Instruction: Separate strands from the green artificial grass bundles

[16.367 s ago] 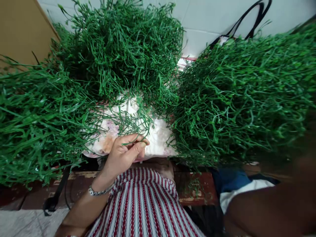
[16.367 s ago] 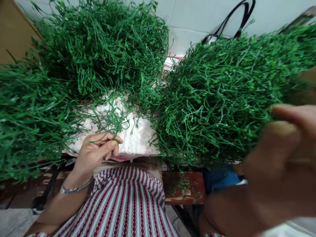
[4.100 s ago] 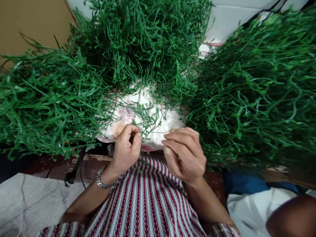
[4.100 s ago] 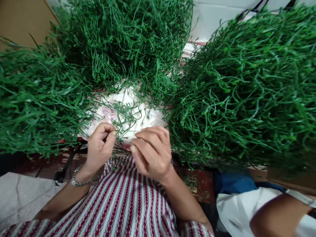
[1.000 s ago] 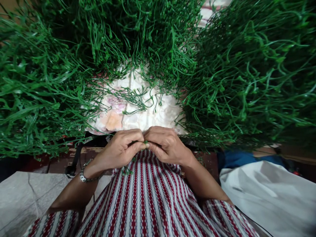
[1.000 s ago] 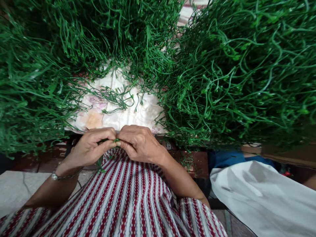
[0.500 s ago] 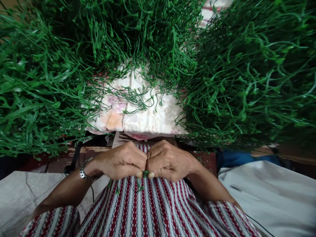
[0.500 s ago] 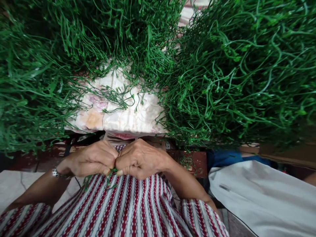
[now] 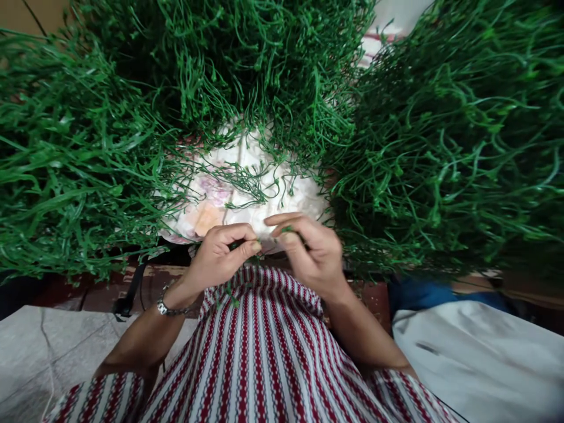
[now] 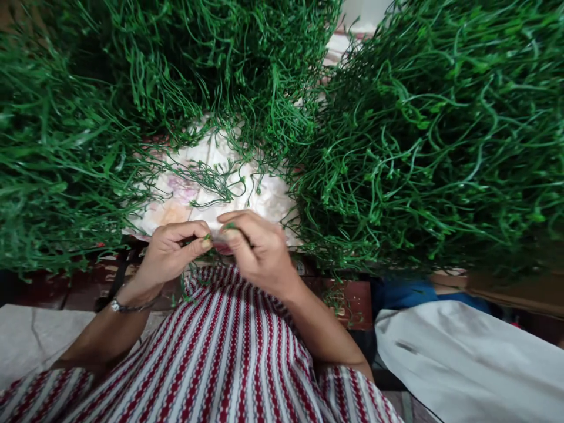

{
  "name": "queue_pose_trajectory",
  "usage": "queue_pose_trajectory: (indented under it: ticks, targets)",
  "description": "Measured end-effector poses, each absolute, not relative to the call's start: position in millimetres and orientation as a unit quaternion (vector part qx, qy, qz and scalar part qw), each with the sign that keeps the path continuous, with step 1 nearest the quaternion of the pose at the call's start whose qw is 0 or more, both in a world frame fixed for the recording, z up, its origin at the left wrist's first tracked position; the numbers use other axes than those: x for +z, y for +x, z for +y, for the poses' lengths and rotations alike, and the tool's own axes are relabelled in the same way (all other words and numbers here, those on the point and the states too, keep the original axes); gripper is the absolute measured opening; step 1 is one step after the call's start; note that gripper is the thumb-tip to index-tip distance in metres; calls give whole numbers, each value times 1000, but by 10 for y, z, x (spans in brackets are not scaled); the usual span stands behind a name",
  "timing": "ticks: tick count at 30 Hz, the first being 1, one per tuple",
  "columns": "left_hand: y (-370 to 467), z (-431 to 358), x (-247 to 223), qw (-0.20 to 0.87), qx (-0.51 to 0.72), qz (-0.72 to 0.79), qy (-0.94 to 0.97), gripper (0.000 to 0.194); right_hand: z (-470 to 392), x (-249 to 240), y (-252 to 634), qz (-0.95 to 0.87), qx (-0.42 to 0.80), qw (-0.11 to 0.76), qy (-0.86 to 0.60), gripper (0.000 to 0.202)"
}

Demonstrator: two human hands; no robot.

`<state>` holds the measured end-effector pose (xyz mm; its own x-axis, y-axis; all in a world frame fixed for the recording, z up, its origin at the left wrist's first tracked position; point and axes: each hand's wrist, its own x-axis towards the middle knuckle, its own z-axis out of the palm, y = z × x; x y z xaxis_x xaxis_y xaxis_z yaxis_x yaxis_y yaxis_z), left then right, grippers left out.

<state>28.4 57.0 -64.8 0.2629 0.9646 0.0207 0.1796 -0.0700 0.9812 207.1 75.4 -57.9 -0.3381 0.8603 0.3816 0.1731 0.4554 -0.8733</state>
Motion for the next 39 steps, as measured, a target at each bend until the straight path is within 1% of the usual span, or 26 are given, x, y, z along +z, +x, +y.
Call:
queue_pose_trajectory:
  ticks: [1,3,7,12,14,16,18,19,21,23,25,27,29,32,34,36,37,39]
  targets:
    - [326,559,-649,487,413,482,600,22,736,-594,2027,-742,389,424,-344,8]
    - [403,539,-665,476,451,514,553,21,698,-646,1943,-749,392,400,-353,8]
    - [482,530,-723,499,501,540,457,22,660,-732,1855,-747,352,388,-410,19]
    - [505,549,-719,499,536,519,442,15,682,-699,1870,-776,337,384,-369,29]
    - [514,554,-700,470,553,509,463,12,697,-681,1888,-779,340,382,-362,29]
    - [516,561,-684,415,574,514,483,11,711,-673,1905,-774,350,383,-363,25]
    - [509,573,-673,382,590,512,494,9,724,-677,1919,-760,385,389,-351,20]
    - [503,580,-669,397,590,503,492,9,730,-683,1925,-746,417,392,-340,17]
    - [490,590,-658,477,578,472,464,11,740,-701,1935,-699,502,396,-319,14]
    - [483,588,-641,557,573,441,409,12,745,-724,1943,-645,583,387,-306,15]
    - [484,574,-614,599,582,417,358,12,745,-746,1949,-615,632,366,-298,19]
    - [488,557,-583,628,591,391,322,10,745,-762,1954,-611,649,347,-291,24]
    - [490,550,-561,663,584,363,296,11,747,-771,1955,-626,640,344,-284,28]
    - [477,576,-564,722,545,338,259,16,757,-782,1949,-683,591,348,-251,28]
    - [456,611,-582,747,524,341,227,18,765,-793,1947,-747,551,315,-200,27]
    - [428,647,-593,748,522,351,211,18,773,-795,1966,-799,514,274,-149,28]
    - [413,661,-592,738,530,360,214,17,779,-786,1988,-811,497,271,-146,27]
    - [391,678,-578,705,546,387,235,17,796,-735,2061,-807,453,318,-204,22]
